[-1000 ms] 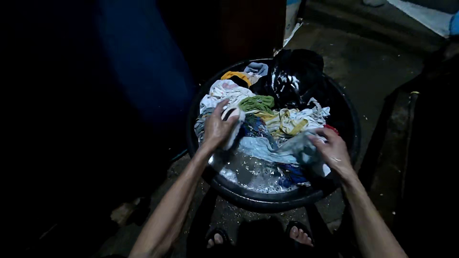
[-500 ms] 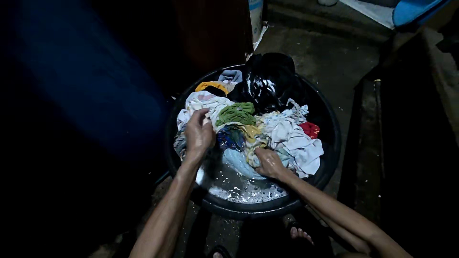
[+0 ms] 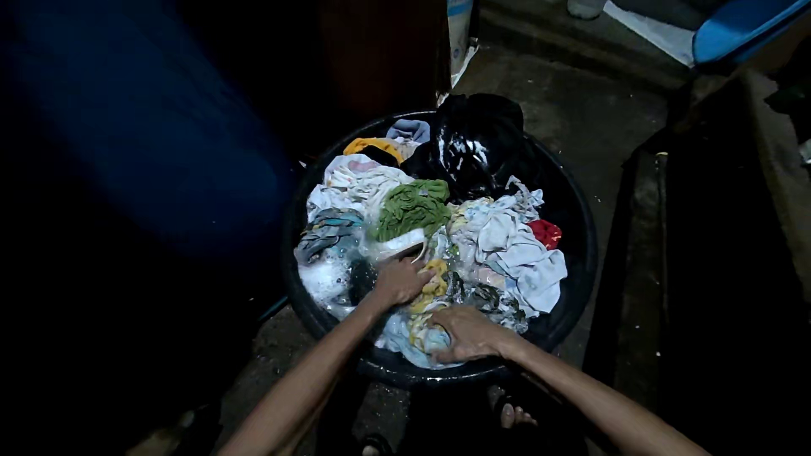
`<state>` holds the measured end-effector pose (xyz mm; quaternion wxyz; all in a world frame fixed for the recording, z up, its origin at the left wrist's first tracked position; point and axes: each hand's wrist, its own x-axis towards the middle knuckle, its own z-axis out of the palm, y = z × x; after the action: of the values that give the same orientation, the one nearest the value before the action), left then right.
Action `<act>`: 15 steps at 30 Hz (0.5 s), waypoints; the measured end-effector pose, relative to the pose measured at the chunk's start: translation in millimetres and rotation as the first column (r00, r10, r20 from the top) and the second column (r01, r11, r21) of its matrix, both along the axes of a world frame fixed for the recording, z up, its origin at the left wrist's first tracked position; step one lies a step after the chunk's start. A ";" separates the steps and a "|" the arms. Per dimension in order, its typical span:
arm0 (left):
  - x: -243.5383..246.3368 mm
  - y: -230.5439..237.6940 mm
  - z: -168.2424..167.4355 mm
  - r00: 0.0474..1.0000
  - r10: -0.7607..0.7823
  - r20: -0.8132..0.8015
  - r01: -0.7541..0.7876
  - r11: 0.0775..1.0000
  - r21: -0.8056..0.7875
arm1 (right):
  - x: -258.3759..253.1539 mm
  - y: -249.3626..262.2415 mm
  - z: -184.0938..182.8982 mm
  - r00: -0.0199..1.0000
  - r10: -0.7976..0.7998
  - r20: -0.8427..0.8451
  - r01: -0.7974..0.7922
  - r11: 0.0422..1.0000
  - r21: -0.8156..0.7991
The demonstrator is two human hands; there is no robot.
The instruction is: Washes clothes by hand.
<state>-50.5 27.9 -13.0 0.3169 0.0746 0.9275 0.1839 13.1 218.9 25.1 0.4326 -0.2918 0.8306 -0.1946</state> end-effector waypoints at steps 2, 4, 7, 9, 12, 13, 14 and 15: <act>16.7 -11.9 5.7 0.991 -0.040 0.125 0.040 0.999 0.002 | 0.8 11.1 2.4 0.997 0.009 -0.073 -0.001 0.994 0.111; 33.8 -15.7 11.2 0.975 -0.074 0.209 0.087 0.995 -0.049 | -6.6 14.1 -3.6 0.996 0.023 -0.082 -0.009 0.985 0.171; 49.2 -5.2 25.3 0.953 -0.068 0.294 0.115 0.982 -0.147 | -26.4 9.6 -23.1 0.988 0.137 -0.070 -0.126 0.981 0.149; 47.6 4.4 31.6 0.956 -0.068 0.286 0.130 0.970 -0.205 | -40.2 6.7 -36.5 0.973 0.215 -0.084 -0.203 0.971 0.128; 38.5 15.7 27.2 0.962 -0.089 0.259 0.157 0.954 -0.254 | -52.8 -2.0 -47.2 0.962 0.268 -0.059 -0.254 0.950 0.182; 34.7 18.3 25.0 0.961 -0.096 0.259 0.166 0.950 -0.264 | -54.6 -4.9 -48.3 0.965 0.264 -0.017 -0.255 0.946 0.201; 30.3 19.1 21.2 0.959 -0.100 0.264 0.172 0.949 -0.264 | -55.8 -7.3 -52.1 0.971 0.234 0.045 -0.238 0.946 0.222; 25.6 16.7 16.0 0.958 -0.110 0.266 0.179 0.952 -0.250 | -56.9 -9.5 -58.9 0.979 0.171 0.110 -0.193 0.950 0.243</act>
<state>-24.9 44.6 3.1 0.4508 0.0750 0.8886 0.0390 -43.7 209.4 -33.8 0.5182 -0.3010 0.7984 -0.0589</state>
